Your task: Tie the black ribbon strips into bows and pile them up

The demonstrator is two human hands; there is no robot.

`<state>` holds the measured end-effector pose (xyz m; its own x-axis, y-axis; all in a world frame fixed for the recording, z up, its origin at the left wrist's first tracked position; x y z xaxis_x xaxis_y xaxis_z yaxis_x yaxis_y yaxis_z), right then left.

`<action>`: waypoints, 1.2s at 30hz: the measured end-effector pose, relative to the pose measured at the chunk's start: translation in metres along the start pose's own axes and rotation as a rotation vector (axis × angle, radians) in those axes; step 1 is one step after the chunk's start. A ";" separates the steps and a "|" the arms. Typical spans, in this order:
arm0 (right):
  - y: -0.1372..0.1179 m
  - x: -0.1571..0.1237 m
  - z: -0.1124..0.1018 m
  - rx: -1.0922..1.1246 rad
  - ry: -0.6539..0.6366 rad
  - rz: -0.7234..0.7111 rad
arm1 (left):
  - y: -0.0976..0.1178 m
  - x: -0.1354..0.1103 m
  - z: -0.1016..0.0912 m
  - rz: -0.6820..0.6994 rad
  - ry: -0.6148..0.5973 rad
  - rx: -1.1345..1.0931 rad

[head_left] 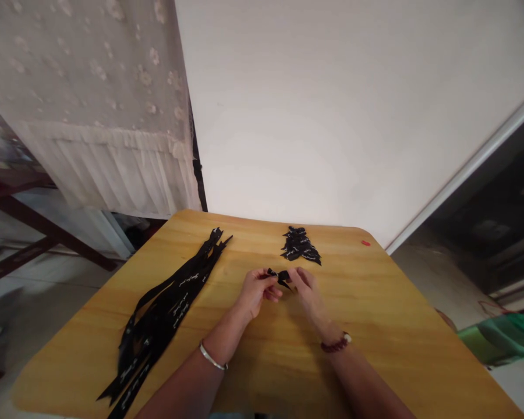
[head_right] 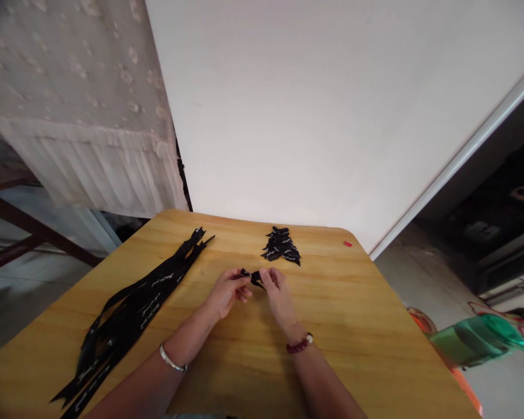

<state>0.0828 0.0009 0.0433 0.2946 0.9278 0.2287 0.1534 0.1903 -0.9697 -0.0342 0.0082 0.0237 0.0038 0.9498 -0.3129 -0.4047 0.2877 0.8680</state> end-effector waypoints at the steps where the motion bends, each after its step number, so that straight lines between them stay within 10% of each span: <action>1: 0.000 0.000 0.000 -0.009 -0.011 -0.002 | 0.000 0.000 0.000 0.002 -0.007 0.007; 13: 0.003 0.004 -0.003 0.086 -0.018 0.158 | 0.006 -0.004 -0.001 -0.004 -0.073 0.129; 20: -0.002 0.012 -0.010 0.090 -0.036 0.017 | 0.015 0.005 -0.020 -0.110 0.124 -0.028; 29: -0.018 0.012 -0.014 0.086 -0.306 -0.106 | 0.011 -0.001 -0.018 -0.486 -0.285 0.084; 36: -0.015 0.012 -0.014 0.087 -0.290 -0.037 | 0.008 -0.005 -0.015 -0.364 -0.305 0.043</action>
<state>0.0971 0.0046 0.0614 0.0073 0.9703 0.2419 0.0740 0.2408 -0.9678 -0.0513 0.0035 0.0266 0.4093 0.7771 -0.4780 -0.2889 0.6074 0.7400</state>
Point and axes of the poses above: each hand's wrist, its own x-axis towards the middle knuckle, its own z-axis out of the palm, y = z × x, the point moved 3 cm from there along x, towards the middle knuckle, and after that the axes turned 13 degrees about y, right-handed, at the moved point
